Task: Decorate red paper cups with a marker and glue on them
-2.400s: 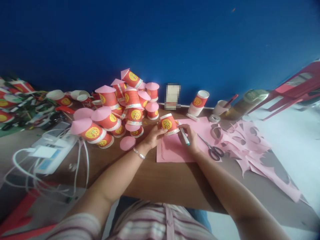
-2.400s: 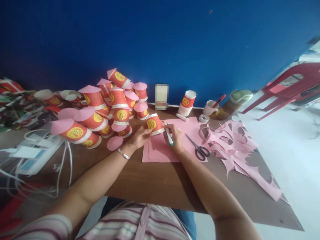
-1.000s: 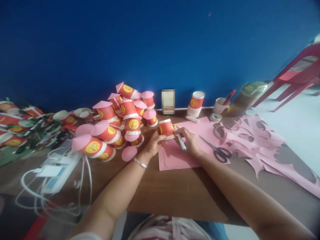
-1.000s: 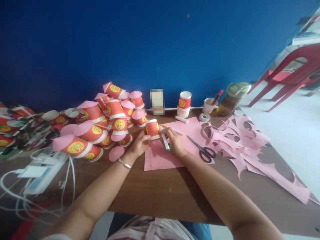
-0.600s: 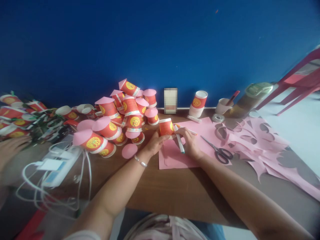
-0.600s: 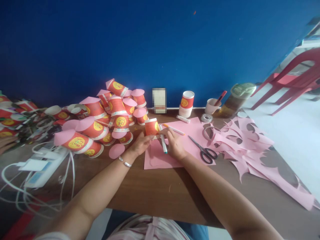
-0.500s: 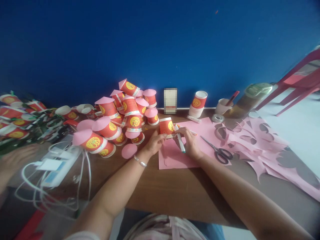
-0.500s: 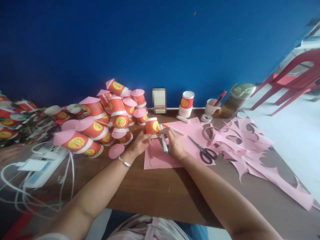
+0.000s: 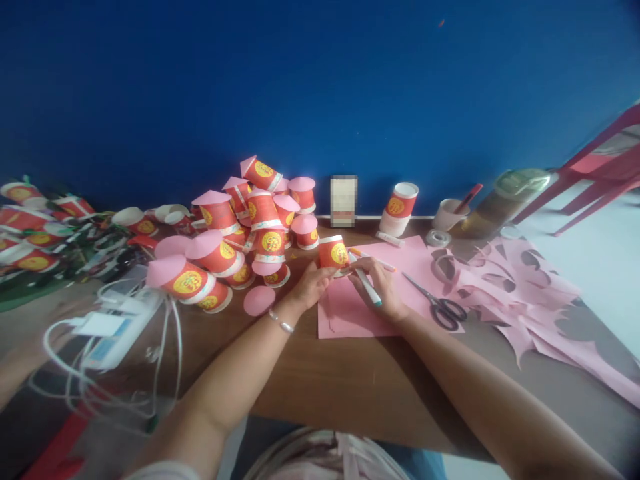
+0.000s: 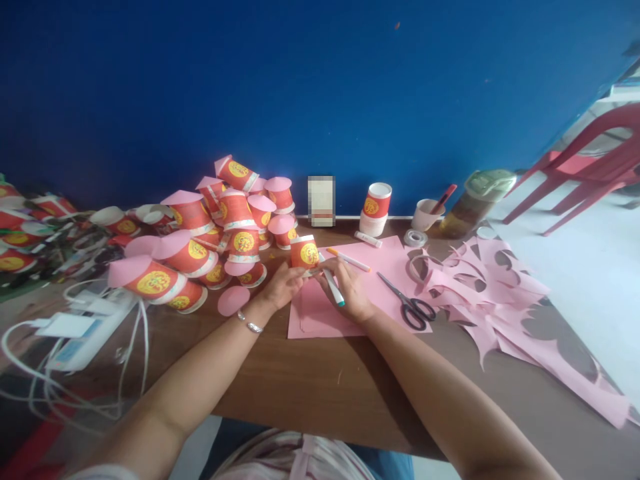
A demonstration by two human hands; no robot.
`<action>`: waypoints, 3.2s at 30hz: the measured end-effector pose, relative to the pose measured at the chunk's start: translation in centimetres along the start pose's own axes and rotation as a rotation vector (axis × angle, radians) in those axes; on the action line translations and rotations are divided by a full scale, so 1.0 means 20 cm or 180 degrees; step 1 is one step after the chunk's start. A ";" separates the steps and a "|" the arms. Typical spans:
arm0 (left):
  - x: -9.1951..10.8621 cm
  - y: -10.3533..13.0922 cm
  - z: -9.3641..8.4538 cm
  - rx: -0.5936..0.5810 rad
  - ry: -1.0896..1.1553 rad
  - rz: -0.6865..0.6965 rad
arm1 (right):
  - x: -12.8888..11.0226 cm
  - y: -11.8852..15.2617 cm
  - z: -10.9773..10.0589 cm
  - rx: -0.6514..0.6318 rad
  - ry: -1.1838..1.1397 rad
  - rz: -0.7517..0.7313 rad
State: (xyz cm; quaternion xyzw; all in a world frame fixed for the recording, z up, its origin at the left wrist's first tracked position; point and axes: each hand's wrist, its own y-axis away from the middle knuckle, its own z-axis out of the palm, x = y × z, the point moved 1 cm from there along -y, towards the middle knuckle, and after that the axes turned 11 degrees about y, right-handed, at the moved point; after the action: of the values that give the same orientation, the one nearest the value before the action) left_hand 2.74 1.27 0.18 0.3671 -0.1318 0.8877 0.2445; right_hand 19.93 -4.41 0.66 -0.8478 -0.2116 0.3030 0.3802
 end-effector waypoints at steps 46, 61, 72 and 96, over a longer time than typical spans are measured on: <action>-0.03 -0.04 -0.03 -0.0018 -0.0454 -0.0180 | 0.07 -0.08 0.00 0.0148 -0.0574 0.0802; -0.01 -0.05 -0.02 0.0000 -0.0308 -0.0047 | 0.01 -0.08 -0.02 0.0118 0.0140 -0.0206; -0.03 -0.06 -0.03 -0.0094 -0.0364 -0.0002 | 0.01 -0.09 -0.01 0.0085 0.0203 -0.0211; 0.00 -0.05 0.00 -0.0160 -0.0391 0.0021 | 0.03 -0.07 0.01 0.0057 0.0356 0.0028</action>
State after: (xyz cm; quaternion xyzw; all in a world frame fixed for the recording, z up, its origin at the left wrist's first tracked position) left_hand 3.31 2.04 0.17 0.4142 -0.1700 0.8607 0.2422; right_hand 20.00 -3.07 1.51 -0.8609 -0.1835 0.2587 0.3978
